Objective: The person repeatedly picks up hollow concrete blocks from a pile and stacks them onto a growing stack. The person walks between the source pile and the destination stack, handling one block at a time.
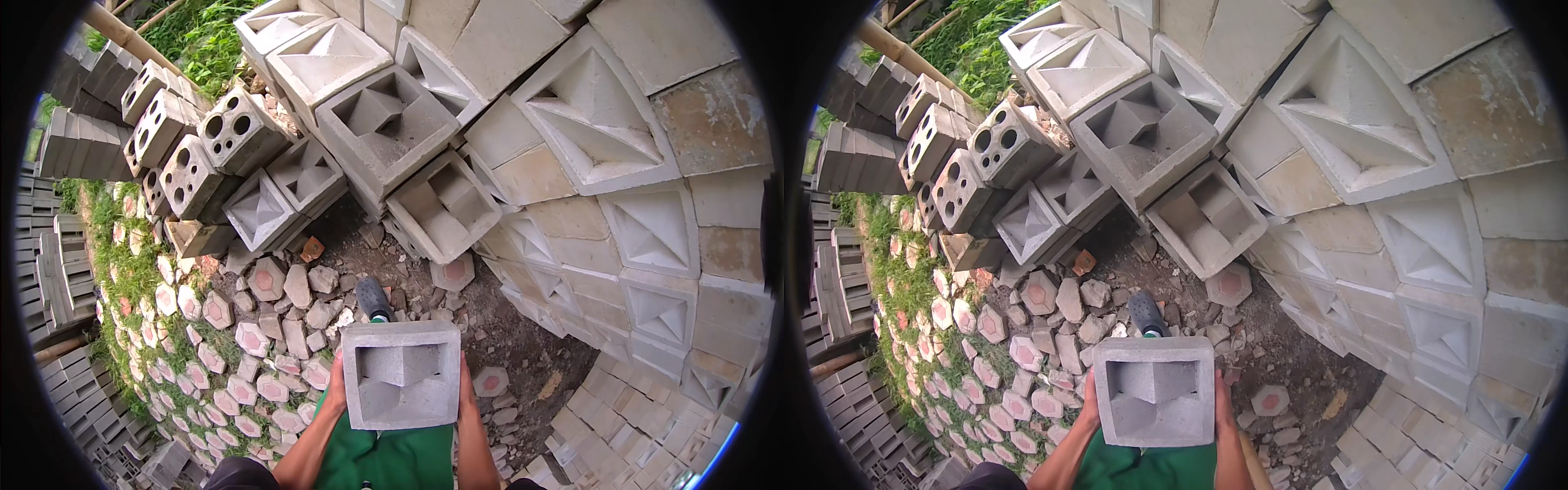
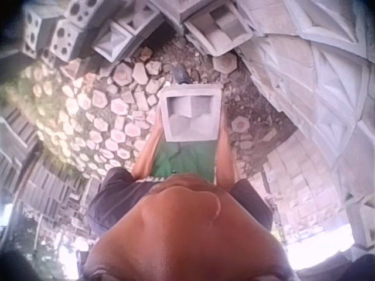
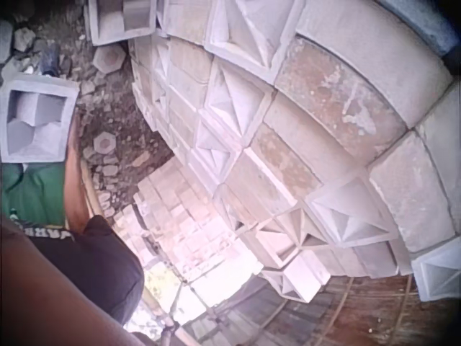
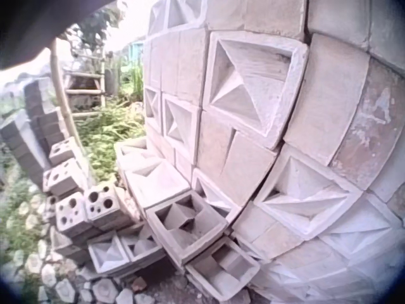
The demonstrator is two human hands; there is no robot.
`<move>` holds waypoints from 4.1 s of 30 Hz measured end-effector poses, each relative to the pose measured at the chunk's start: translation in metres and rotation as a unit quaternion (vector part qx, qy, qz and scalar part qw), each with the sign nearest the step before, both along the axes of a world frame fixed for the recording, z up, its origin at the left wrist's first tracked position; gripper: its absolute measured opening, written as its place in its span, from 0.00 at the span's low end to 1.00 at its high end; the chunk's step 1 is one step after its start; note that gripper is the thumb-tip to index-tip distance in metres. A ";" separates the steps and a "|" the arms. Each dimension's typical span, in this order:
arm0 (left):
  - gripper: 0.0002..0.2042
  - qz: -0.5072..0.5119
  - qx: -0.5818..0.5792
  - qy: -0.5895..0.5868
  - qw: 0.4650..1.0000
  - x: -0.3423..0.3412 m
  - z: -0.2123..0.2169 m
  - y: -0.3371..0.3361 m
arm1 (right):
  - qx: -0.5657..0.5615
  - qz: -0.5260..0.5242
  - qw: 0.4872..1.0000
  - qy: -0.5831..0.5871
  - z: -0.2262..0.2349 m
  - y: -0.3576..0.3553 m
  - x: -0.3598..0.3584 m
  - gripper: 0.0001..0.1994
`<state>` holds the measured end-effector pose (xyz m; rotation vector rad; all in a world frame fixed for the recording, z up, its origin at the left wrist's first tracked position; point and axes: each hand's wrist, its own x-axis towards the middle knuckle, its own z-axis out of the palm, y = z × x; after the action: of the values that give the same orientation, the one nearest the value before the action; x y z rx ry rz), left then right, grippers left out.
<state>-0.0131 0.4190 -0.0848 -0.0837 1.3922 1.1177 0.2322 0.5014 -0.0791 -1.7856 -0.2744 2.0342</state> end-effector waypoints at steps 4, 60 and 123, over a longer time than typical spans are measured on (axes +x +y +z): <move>0.27 0.044 0.009 -0.060 0.997 -0.006 0.004 0.070 | 0.027 0.000 1.000 0.008 0.005 0.072 -0.019 0.34; 0.30 0.290 0.086 -0.077 0.950 0.068 -0.058 0.267 | -0.012 -0.284 0.953 0.099 -0.024 0.262 -0.014 0.38; 0.32 0.202 -0.086 0.248 0.943 0.103 -0.086 0.308 | 0.069 -0.031 0.992 0.105 -0.071 0.247 -0.050 0.25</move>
<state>0.0895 0.7265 -0.1707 -0.2350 1.9874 1.4151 0.1823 0.7487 -0.1497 -1.4659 -0.2851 2.0840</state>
